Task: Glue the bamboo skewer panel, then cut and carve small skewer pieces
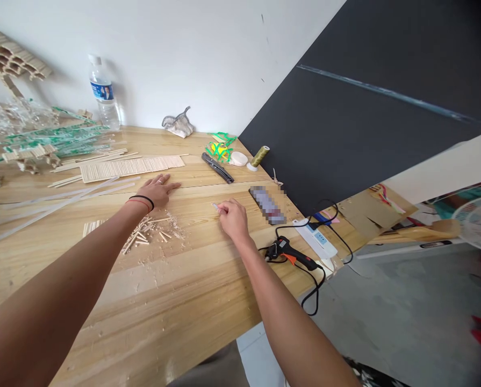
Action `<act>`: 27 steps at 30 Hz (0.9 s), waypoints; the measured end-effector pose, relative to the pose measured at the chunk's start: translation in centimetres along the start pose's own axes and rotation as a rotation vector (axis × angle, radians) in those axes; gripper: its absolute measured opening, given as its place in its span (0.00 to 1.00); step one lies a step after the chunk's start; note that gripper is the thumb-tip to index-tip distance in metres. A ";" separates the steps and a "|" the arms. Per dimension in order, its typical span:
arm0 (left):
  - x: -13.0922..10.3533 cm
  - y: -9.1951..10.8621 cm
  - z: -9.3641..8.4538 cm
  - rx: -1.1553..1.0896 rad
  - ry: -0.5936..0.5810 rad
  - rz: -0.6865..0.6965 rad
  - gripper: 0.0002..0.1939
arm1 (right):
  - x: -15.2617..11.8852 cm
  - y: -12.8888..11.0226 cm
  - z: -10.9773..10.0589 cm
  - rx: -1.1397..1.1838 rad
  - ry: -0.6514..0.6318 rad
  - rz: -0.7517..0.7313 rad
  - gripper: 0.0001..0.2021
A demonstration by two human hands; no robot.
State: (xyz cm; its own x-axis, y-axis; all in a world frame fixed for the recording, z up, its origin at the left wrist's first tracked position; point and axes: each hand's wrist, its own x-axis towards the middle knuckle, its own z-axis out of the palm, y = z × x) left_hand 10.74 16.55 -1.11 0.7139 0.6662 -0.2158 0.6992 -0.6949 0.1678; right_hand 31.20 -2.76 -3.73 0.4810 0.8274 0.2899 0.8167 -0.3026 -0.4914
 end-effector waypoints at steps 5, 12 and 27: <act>-0.2 0.2 -0.1 0.007 0.002 -0.009 0.34 | -0.3 0.4 -0.4 0.017 0.037 0.012 0.11; -0.2 0.2 -0.1 0.009 -0.001 -0.013 0.34 | 1.3 2.3 -0.3 -0.035 0.098 0.128 0.09; 0.0 0.0 0.3 0.019 0.029 -0.002 0.35 | 0.5 -0.3 -0.4 -0.018 0.050 0.072 0.09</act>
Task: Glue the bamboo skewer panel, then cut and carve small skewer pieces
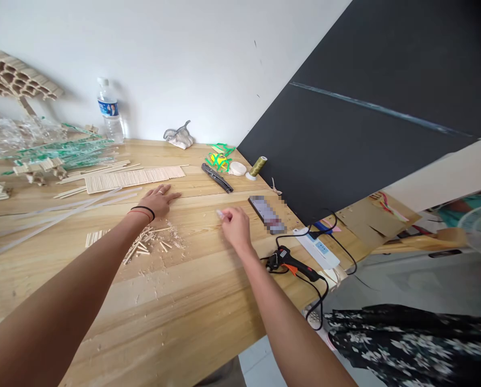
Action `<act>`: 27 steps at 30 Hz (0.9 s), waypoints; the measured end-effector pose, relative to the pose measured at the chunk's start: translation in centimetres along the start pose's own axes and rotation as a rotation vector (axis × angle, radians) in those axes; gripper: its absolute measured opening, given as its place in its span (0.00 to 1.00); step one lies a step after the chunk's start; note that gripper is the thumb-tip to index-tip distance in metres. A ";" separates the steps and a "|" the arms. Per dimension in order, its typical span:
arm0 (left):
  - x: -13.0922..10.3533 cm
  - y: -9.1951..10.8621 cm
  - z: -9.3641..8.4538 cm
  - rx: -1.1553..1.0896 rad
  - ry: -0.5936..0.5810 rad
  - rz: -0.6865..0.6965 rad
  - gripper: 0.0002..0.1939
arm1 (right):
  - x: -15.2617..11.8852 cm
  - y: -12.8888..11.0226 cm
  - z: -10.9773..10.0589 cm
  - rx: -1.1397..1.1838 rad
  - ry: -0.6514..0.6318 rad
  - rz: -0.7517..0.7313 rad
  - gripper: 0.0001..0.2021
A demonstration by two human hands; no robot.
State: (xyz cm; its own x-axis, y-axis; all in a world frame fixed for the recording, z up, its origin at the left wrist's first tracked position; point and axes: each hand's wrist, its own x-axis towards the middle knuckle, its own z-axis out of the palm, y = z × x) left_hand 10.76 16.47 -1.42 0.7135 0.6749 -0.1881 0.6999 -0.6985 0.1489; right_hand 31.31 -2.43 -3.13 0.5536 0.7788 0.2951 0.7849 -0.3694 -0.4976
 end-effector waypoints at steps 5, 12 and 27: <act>0.2 -0.2 0.5 -0.007 0.029 -0.010 0.34 | 5.2 1.3 0.5 -0.046 0.010 0.089 0.09; 0.3 -0.4 0.9 -0.027 0.039 -0.003 0.34 | 7.2 1.3 1.7 -0.091 -0.044 0.075 0.10; 0.5 -0.8 1.0 -0.062 0.042 -0.002 0.32 | 4.0 -1.8 1.3 -0.081 -0.150 -0.098 0.11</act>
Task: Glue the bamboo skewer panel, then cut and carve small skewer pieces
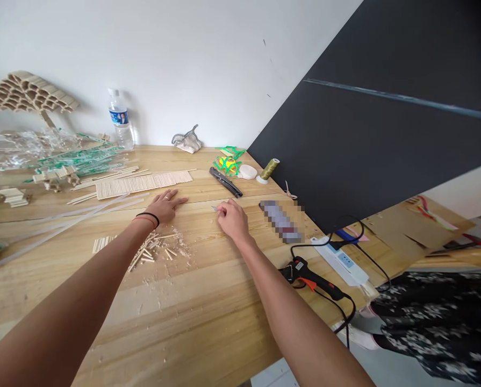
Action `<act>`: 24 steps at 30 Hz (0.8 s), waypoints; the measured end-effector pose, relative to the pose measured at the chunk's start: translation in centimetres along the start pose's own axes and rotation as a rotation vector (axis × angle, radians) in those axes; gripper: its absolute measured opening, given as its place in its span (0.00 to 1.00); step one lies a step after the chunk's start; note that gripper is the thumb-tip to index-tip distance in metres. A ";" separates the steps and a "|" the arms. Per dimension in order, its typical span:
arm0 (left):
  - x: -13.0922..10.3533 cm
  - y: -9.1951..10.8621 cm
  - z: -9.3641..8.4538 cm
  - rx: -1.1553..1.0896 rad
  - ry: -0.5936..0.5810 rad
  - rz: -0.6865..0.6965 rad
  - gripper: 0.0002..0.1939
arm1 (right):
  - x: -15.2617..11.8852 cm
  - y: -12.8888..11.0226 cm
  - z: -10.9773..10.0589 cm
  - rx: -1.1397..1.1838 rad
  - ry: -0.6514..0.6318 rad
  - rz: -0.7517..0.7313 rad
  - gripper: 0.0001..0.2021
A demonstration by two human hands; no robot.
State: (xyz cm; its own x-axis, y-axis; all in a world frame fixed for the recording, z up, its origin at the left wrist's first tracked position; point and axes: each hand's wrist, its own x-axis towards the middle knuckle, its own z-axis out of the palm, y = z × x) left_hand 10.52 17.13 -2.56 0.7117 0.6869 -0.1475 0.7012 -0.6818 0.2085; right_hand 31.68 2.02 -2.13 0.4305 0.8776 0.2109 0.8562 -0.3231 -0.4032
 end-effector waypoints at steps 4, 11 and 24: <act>-0.2 0.1 -0.1 0.005 0.008 0.007 0.32 | -1.8 -1.5 0.0 0.004 -0.014 -0.034 0.11; -0.2 0.0 -0.1 0.025 0.005 0.017 0.35 | -3.1 -1.7 -0.2 0.112 0.023 -0.047 0.11; -0.3 0.0 0.0 0.018 0.008 0.019 0.35 | 0.2 3.7 -0.8 -0.029 0.150 0.280 0.07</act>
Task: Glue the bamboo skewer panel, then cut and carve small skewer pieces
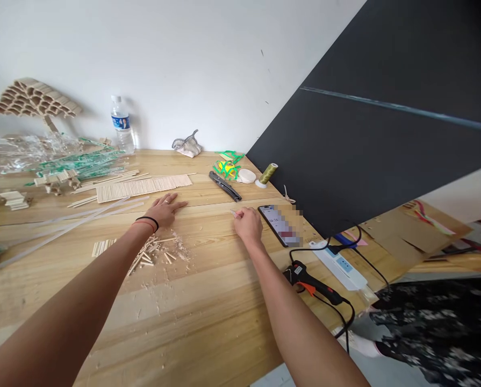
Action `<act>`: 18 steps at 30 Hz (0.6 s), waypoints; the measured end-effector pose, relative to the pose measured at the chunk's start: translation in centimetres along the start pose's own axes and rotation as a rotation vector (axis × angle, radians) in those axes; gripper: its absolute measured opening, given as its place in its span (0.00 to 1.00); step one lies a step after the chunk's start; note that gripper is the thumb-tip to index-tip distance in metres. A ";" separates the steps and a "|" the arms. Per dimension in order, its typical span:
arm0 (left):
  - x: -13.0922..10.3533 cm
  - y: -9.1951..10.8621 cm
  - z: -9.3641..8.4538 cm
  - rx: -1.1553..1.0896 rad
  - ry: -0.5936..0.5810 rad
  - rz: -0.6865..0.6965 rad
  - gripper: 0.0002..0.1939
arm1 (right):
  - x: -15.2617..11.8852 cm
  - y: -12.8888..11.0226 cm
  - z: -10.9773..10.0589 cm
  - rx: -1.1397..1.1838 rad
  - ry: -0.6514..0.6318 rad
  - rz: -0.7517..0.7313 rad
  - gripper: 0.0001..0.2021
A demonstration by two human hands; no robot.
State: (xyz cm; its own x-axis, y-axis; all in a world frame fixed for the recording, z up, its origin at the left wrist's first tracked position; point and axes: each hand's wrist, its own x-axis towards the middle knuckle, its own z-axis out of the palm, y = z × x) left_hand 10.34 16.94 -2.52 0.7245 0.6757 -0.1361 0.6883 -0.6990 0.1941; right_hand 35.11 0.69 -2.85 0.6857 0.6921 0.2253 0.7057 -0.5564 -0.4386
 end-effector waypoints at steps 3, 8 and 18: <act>0.0 -0.1 0.1 0.003 0.007 0.002 0.35 | -1.3 -1.0 0.0 0.002 -0.017 -0.058 0.09; 0.0 -0.1 0.1 0.009 0.007 0.006 0.35 | -4.9 -3.8 0.6 0.021 -0.064 -0.173 0.09; 0.0 -0.1 0.3 0.006 0.033 0.003 0.31 | -0.9 -2.2 0.0 0.033 0.019 -0.052 0.08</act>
State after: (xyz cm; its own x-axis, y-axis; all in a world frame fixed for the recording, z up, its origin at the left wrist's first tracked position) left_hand 10.29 16.88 -2.85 0.7248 0.6811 -0.1035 0.6867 -0.7021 0.1887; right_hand 32.94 1.26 -2.08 0.6518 0.7105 0.2652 0.7344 -0.5040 -0.4547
